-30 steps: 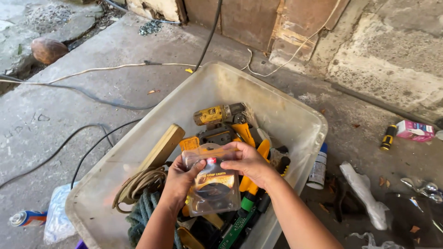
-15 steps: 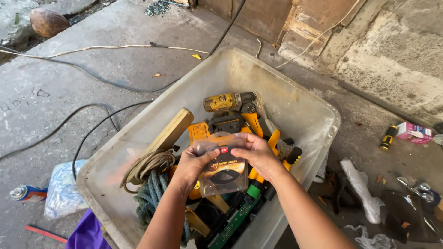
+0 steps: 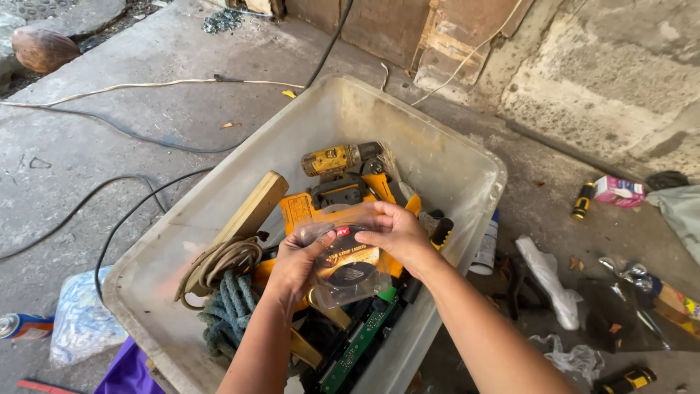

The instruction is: The person is coiling a rope, gathering zip ties, and placing various tools and hardware into a storage bin and a toolbox on the floor.

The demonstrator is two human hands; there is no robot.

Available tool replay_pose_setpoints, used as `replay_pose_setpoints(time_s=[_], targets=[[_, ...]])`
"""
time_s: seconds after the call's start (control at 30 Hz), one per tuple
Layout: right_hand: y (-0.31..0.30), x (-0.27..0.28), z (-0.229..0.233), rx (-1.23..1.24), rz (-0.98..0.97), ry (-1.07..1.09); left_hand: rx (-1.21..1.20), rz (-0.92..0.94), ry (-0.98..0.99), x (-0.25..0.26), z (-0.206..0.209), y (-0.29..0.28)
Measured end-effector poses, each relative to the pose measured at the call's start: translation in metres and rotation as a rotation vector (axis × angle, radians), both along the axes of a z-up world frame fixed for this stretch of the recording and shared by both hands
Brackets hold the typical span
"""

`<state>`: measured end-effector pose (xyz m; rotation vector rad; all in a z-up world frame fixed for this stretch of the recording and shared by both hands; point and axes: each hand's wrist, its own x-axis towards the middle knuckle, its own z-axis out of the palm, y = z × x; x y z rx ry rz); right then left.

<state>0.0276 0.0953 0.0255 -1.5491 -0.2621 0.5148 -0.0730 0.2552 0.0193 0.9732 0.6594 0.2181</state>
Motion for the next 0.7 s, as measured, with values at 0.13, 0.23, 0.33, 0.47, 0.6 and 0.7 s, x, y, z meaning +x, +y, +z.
replay_pose_setpoints(time_s=[0.13,0.23,0.33,0.47,0.6,0.7], targets=[[-0.027,-0.002,0.012,-0.057,-0.038,-0.194,0.021,0.073,0.032,-0.011,-0.006,0.008],[-0.062,-0.009,0.051,-0.054,-0.259,-0.243,0.070,0.111,0.038,-0.025,0.005,0.009],[-0.121,-0.016,0.077,-0.324,-0.416,-0.350,0.091,0.166,0.058,-0.030,-0.006,0.009],[-0.216,-0.027,0.077,-0.363,-0.225,-0.476,-0.047,0.107,0.093,-0.034,-0.006,0.007],[-0.320,-0.059,0.021,-0.781,-0.443,-0.075,-0.066,0.127,0.097,-0.032,0.010,-0.006],[-0.387,-0.100,-0.022,-0.792,-0.364,0.137,-0.041,0.139,0.119,-0.023,0.018,-0.011]])
